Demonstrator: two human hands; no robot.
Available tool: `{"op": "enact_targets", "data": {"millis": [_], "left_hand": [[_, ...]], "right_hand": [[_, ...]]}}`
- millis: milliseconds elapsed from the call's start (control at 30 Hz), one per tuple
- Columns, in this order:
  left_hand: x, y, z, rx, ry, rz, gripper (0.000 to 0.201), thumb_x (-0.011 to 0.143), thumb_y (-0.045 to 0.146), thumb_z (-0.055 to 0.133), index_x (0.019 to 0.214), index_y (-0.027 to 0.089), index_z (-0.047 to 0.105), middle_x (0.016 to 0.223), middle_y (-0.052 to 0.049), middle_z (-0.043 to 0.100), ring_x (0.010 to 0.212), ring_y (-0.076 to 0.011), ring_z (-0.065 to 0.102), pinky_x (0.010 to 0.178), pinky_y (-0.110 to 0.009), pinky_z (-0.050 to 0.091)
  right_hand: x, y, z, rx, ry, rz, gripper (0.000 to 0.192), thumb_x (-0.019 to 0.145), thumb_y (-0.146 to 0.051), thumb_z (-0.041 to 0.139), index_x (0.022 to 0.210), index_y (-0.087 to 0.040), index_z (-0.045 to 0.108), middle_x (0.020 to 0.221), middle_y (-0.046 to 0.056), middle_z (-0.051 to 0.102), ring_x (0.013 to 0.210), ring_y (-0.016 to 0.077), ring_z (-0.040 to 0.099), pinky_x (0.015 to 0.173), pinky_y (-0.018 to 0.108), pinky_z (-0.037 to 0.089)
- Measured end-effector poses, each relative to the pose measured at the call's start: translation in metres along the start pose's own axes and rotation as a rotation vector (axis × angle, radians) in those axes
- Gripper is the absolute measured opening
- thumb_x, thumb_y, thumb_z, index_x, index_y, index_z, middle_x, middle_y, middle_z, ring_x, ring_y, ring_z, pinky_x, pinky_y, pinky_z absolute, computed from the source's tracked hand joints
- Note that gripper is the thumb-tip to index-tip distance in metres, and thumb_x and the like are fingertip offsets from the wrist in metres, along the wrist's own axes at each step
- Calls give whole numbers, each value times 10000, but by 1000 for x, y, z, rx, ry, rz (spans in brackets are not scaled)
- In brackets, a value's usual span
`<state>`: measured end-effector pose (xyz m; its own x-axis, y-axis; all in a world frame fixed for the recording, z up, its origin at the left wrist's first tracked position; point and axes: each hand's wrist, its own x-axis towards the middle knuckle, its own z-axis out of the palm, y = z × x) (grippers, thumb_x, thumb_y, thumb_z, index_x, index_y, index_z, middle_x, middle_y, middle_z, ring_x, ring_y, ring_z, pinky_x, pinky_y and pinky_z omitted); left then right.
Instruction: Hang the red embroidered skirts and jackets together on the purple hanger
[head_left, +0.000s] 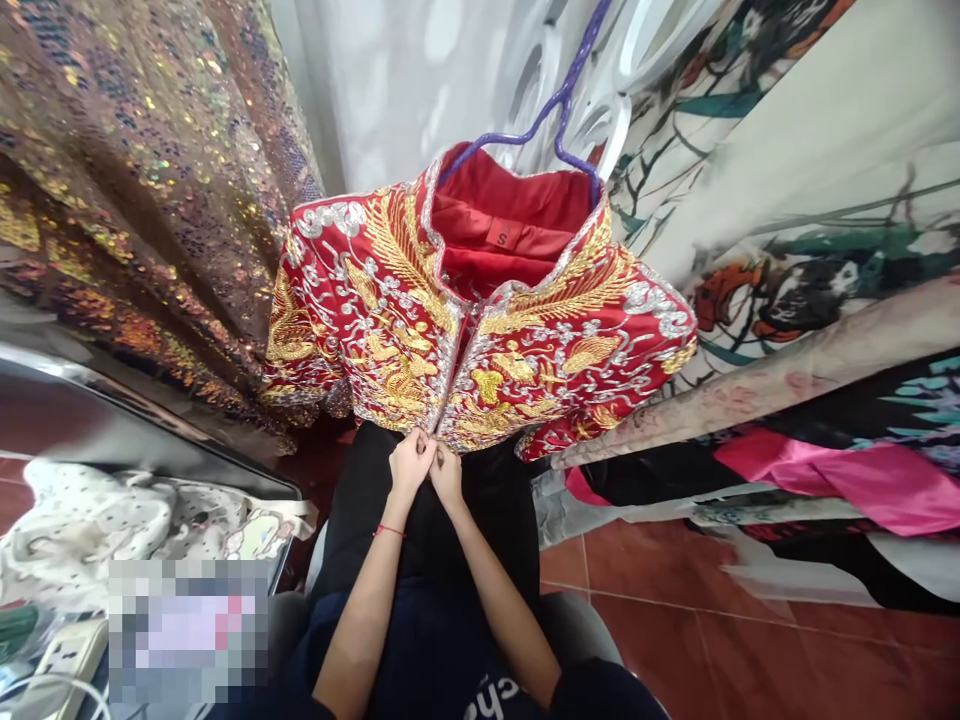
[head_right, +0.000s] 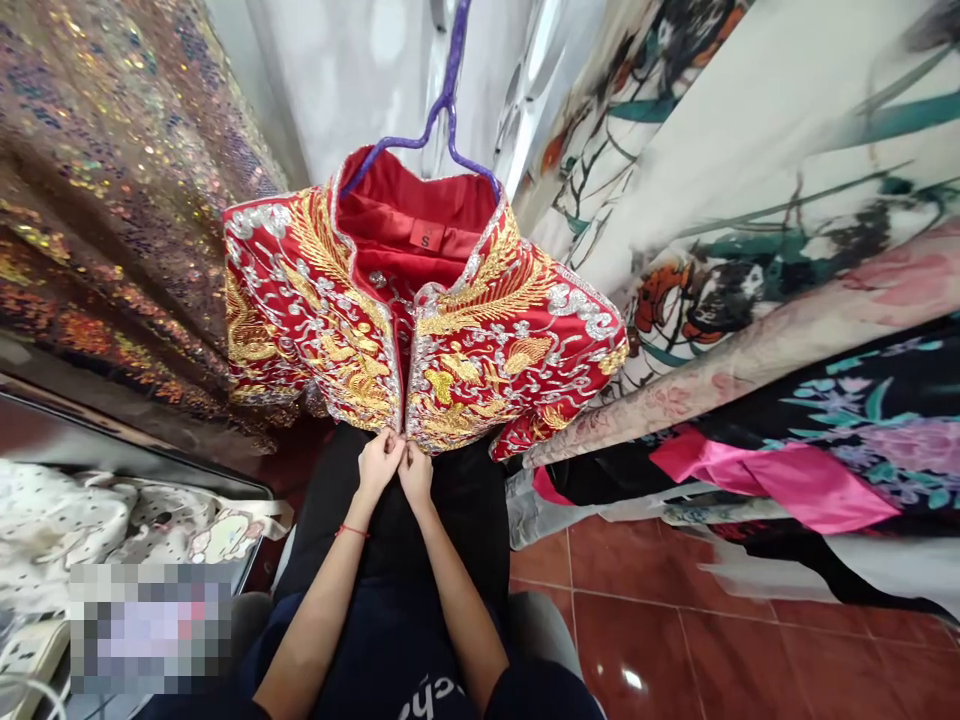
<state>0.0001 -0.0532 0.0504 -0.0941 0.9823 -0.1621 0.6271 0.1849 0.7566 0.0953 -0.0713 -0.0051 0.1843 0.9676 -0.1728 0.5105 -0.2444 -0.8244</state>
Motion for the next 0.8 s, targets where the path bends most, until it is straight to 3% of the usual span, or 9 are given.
{"op": "enact_targets", "data": {"millis": [133,267,367,467,500,600,667,733,800], "left_hand": [[6,-8,-7,-1,30,-48,238,937,301,443,863,205,648,758,-41,648,698,-170,587,655,-242,343],[14,-24,-33,-2,104,-123,271,914,371,469,732,203,579,655,1,561,627,-142,509,608,-227,320],[14,-29,-56,2,183,-149,342,888,452,503,650,206,483,598,34,472,581,-119,440,587,-219,296],[14,-15,-76,11,255,-128,394,854,495,560,631,208,407,591,48,443,566,-108,410,589,-223,283],[15,-4,-83,17,263,-100,411,843,493,584,626,208,381,586,50,438,561,-107,407,590,-226,278],[23,47,-109,62,259,105,441,839,445,621,617,206,324,564,55,425,545,-105,398,584,-237,264],[29,90,-127,90,308,303,436,841,413,635,619,207,321,570,53,428,543,-106,401,592,-238,277],[35,128,-144,60,403,431,400,831,387,654,651,217,340,586,55,431,545,-110,422,594,-238,289],[40,153,-156,-24,527,442,317,786,336,686,738,233,391,615,65,454,548,-115,449,596,-235,303]], "right_hand": [[-8,-10,-4,-5,48,3,296,990,-431,568,940,-150,644,814,-12,645,679,100,603,675,274,541],[-15,-36,-23,16,41,-82,377,977,-494,542,815,-167,637,657,-34,594,534,87,519,547,233,464],[-22,-77,-57,42,-11,-235,446,957,-527,502,674,-203,619,539,-27,551,483,116,501,509,249,435],[-31,-137,-112,65,10,-406,352,968,-465,474,802,-218,662,702,11,648,619,146,586,648,291,499],[-34,-159,-133,65,94,-476,294,969,-424,482,865,-222,669,812,34,678,732,165,614,749,322,508],[-29,-221,-189,-111,715,-847,165,950,-304,518,902,-223,653,887,70,664,886,222,619,866,416,478],[-13,-250,-214,-255,1086,-835,214,925,-346,564,1054,-195,643,1063,138,646,1084,301,582,960,513,426],[8,-264,-230,-370,1205,-769,405,902,-452,598,1162,-142,611,1126,190,620,1164,361,537,991,571,379],[29,-265,-237,-450,1160,-743,420,919,-509,564,1095,-132,621,988,159,636,1020,329,577,947,546,390]]}}
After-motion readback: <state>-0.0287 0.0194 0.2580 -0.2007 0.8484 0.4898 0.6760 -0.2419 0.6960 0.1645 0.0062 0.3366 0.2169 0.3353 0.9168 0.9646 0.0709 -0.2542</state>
